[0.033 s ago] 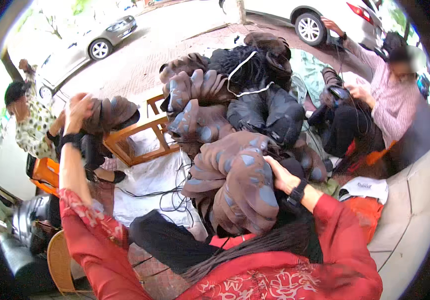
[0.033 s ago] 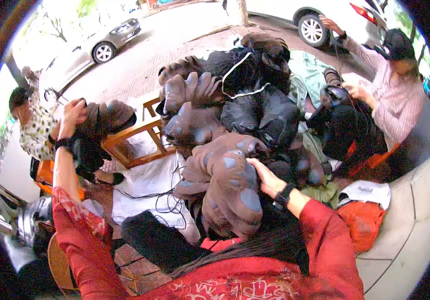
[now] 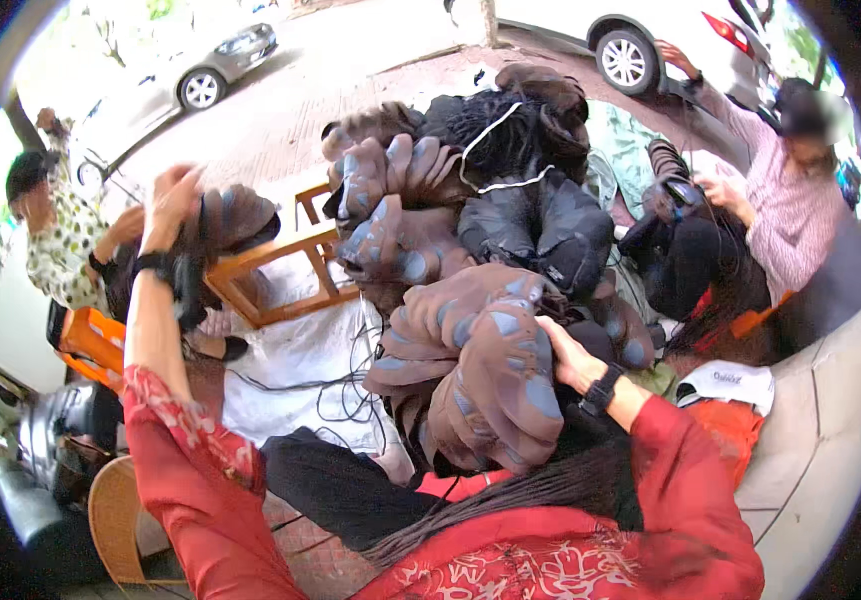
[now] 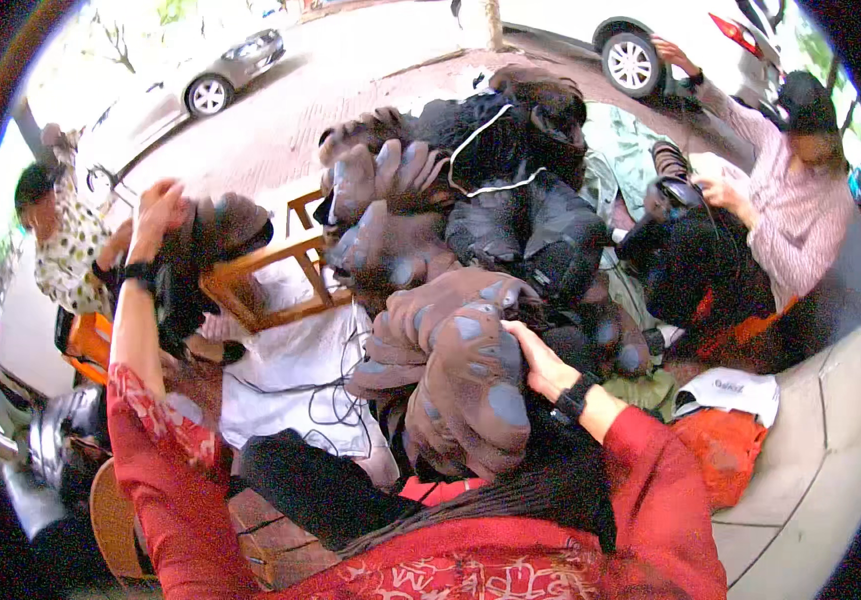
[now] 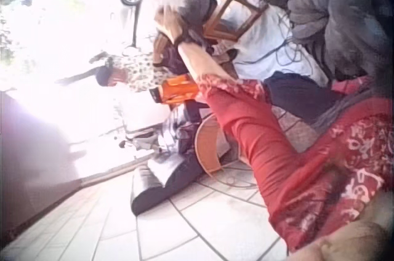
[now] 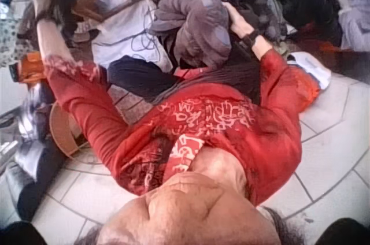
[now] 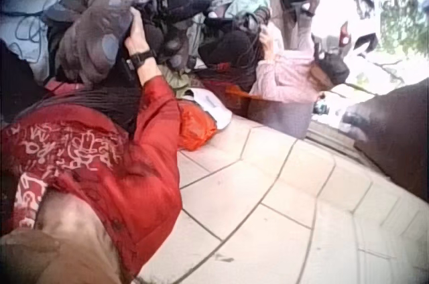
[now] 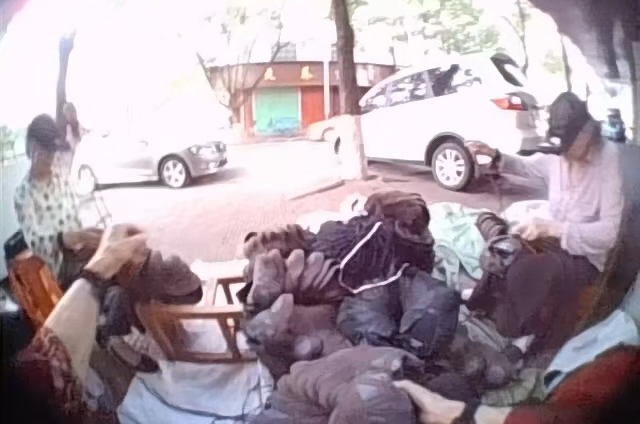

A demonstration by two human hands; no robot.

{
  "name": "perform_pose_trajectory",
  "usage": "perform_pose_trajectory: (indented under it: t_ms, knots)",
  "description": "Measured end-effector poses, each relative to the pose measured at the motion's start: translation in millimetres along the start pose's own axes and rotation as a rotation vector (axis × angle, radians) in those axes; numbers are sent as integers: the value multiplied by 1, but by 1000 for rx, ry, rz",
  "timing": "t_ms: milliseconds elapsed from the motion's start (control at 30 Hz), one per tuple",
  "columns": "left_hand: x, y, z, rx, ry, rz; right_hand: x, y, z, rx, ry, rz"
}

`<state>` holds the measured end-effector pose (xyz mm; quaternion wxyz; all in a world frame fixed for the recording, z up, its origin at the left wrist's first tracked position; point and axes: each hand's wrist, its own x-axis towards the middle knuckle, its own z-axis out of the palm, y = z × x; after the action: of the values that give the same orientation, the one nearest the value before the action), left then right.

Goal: Lace shoe uppers while sitting in a workspace.

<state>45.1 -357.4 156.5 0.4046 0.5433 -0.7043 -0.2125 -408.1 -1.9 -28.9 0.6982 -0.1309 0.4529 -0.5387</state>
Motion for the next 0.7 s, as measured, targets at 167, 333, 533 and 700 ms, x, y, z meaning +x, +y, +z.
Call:
perform_pose_trajectory:
  t_ms: [167, 333, 533, 700]
  knots:
    - [57, 16, 3, -119, 64, 230, 6, 0, 6, -6, 341, 87]
    - [19, 39, -56, -81, 144, 289, 6, 3, 9, -87, 146, 51]
    - [-225, 87, 93, -528, -360, 14, 8, 24, 35, -293, 87, -157]
    - [-308, 153, 221, -307, -498, -193, -3, 37, 29, -838, 336, -464]
